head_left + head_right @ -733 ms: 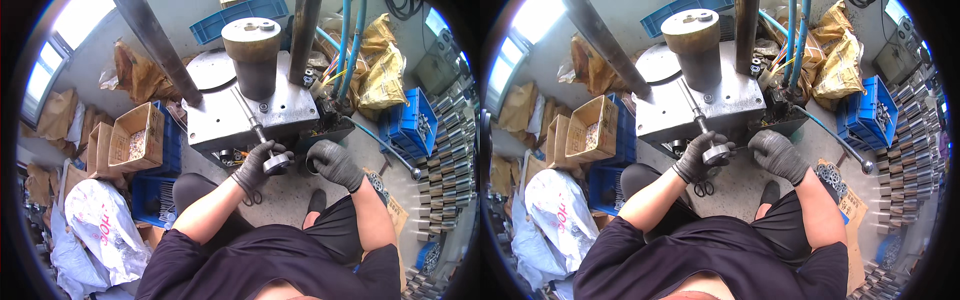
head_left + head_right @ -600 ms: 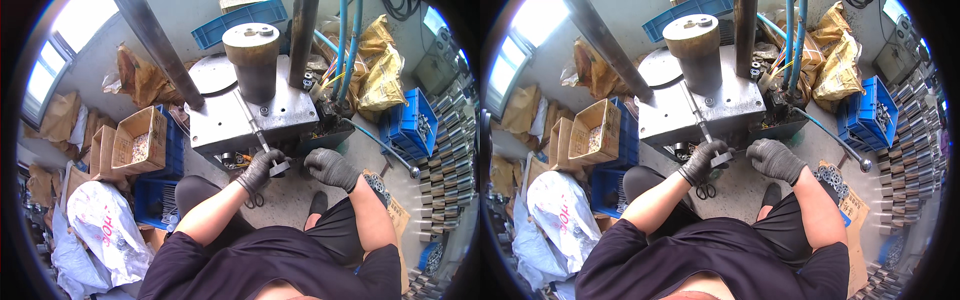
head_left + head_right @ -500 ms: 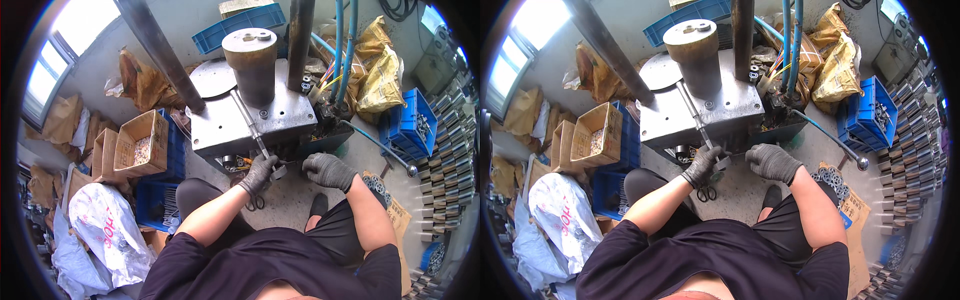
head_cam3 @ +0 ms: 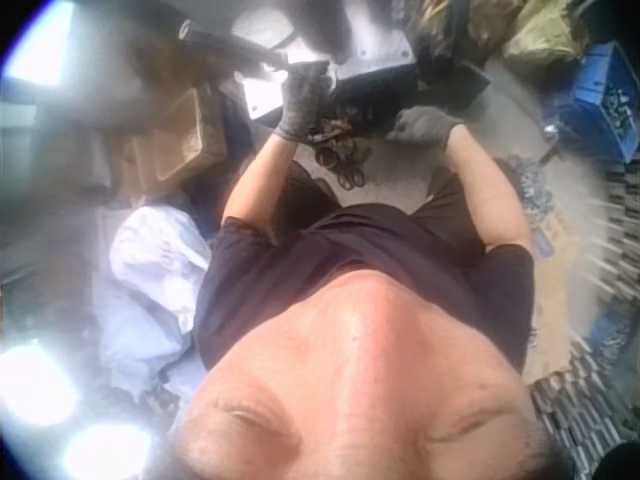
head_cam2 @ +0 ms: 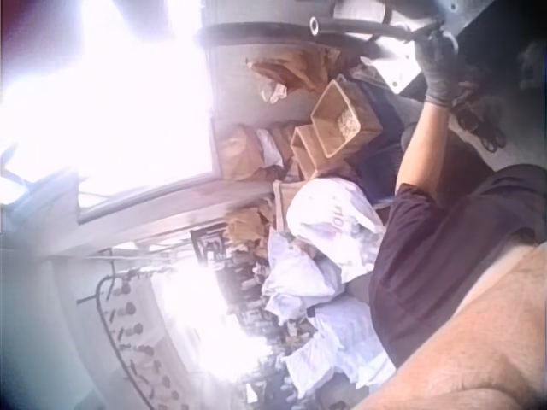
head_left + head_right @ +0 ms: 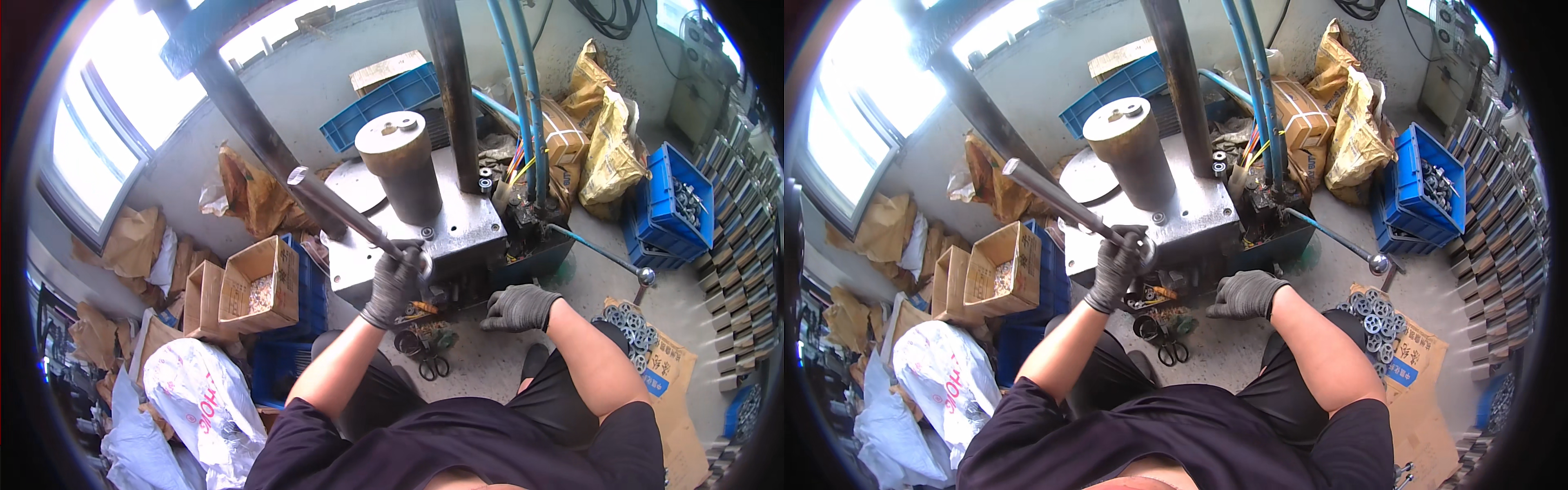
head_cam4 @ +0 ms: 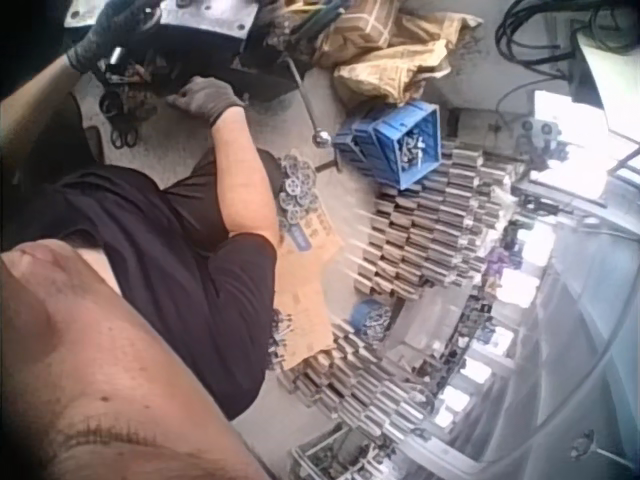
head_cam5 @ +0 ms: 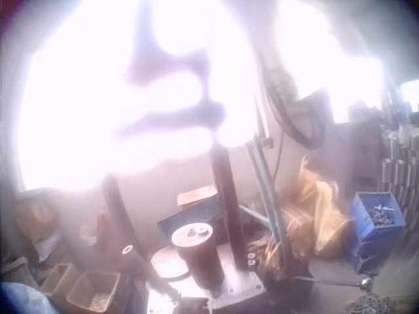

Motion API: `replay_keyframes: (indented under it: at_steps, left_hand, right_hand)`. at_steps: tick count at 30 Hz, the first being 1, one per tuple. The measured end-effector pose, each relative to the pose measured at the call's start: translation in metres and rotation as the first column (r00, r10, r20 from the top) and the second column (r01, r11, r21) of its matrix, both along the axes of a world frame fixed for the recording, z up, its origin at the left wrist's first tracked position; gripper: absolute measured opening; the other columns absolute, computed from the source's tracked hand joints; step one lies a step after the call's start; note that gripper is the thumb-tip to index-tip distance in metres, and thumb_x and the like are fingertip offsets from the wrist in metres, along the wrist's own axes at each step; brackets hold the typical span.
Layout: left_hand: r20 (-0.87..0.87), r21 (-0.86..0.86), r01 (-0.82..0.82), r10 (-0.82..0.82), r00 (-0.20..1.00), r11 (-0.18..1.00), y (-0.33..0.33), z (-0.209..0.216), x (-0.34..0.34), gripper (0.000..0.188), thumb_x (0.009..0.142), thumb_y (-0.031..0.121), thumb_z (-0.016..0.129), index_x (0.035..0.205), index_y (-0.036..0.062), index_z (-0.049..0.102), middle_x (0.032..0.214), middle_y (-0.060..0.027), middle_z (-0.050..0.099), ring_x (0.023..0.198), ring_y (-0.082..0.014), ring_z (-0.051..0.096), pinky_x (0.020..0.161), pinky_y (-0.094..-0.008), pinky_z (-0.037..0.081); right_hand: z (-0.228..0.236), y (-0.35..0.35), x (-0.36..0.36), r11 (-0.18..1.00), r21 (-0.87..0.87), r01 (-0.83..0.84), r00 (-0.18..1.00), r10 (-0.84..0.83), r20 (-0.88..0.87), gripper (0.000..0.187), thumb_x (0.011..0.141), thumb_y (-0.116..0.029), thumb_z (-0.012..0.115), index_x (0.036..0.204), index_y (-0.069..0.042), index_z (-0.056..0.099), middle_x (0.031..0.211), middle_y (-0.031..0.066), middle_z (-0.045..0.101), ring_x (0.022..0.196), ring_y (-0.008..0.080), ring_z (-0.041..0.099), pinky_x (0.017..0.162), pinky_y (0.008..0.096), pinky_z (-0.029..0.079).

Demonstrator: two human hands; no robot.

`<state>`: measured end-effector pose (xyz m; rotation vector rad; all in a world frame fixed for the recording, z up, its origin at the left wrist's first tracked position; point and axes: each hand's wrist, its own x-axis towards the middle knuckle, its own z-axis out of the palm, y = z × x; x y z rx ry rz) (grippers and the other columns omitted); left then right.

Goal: The person assembles metal components using a stationary press machine, placing a rod and gear onto the base, lowering the press head, and then removing the completed assembly to a pile.

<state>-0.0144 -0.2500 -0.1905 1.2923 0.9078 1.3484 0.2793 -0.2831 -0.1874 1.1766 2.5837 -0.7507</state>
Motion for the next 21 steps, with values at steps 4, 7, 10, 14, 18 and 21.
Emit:
replay_keyframes:
  at_steps: [4,7,10,14,18,21]
  left_hand:
    - [-0.117,0.409,-0.193,0.261,0.958,0.892,0.059,0.082,-0.018,0.02,0.106,0.016,0.062,0.109,-0.0024,0.069,0.087,-0.0035,0.069,0.073,-0.0088,0.061,0.063,-0.0245,0.049]
    - [-0.222,0.437,-0.276,0.4,0.889,0.856,0.114,0.14,-0.033,0.025,0.105,0.024,0.066,0.107,-0.0013,0.07,0.085,-0.0039,0.071,0.074,-0.0106,0.066,0.067,-0.0279,0.054]
    - [-0.255,0.505,-0.3,0.472,0.844,0.809,0.171,0.171,-0.031,0.019,0.101,0.02,0.073,0.102,0.0016,0.069,0.085,-0.0056,0.072,0.076,-0.0136,0.068,0.071,-0.0309,0.055]
    - [-0.49,0.52,-0.341,0.601,0.631,0.783,0.227,0.189,-0.029,0.015,0.099,0.018,0.075,0.101,0.0035,0.073,0.085,-0.006,0.074,0.077,-0.0159,0.069,0.072,-0.0339,0.057]
    - [-0.532,0.375,-0.291,0.462,0.71,0.88,0.246,0.196,-0.001,0.018,0.098,0.021,0.077,0.1,0.0042,0.071,0.085,-0.0057,0.074,0.078,-0.0172,0.07,0.074,-0.0355,0.057]
    - [-0.504,0.362,-0.247,0.412,0.76,0.899,0.261,0.185,0.007,0.018,0.098,0.02,0.077,0.101,0.004,0.069,0.086,-0.0057,0.074,0.079,-0.0163,0.07,0.076,-0.0339,0.056]
  right_hand:
    - [-0.002,0.005,-0.006,1.0,0.011,-0.029,0.999,0.029,-0.023,0.051,0.1,-0.057,0.055,0.111,-0.014,0.082,0.116,0.0145,0.076,0.11,0.0386,0.071,0.098,0.0498,0.055]
    - [-0.004,0.006,-0.007,0.996,0.081,-0.042,0.999,0.043,-0.017,0.049,0.1,-0.054,0.058,0.115,-0.014,0.081,0.114,0.0167,0.076,0.11,0.038,0.071,0.098,0.0496,0.055]
    - [-0.007,0.01,-0.009,0.996,0.074,-0.053,0.999,0.051,0.017,0.047,0.099,-0.051,0.061,0.12,-0.013,0.078,0.115,0.0178,0.076,0.112,0.0376,0.071,0.099,0.0491,0.055]
    - [-0.003,0.011,-0.02,0.996,0.073,-0.058,0.998,0.057,0.007,0.047,0.098,-0.049,0.061,0.123,-0.012,0.077,0.116,0.0178,0.076,0.114,0.0373,0.071,0.1,0.0485,0.055]
    - [-0.009,0.012,-0.019,0.997,0.062,-0.051,0.999,0.05,0.012,0.046,0.098,-0.047,0.062,0.124,-0.012,0.076,0.118,0.0176,0.076,0.115,0.0377,0.071,0.1,0.0492,0.055]
    - [-0.006,0.01,-0.017,0.996,0.074,-0.056,0.998,0.054,0.021,0.046,0.098,-0.047,0.062,0.123,-0.012,0.076,0.118,0.0173,0.076,0.114,0.0382,0.071,0.099,0.05,0.056]
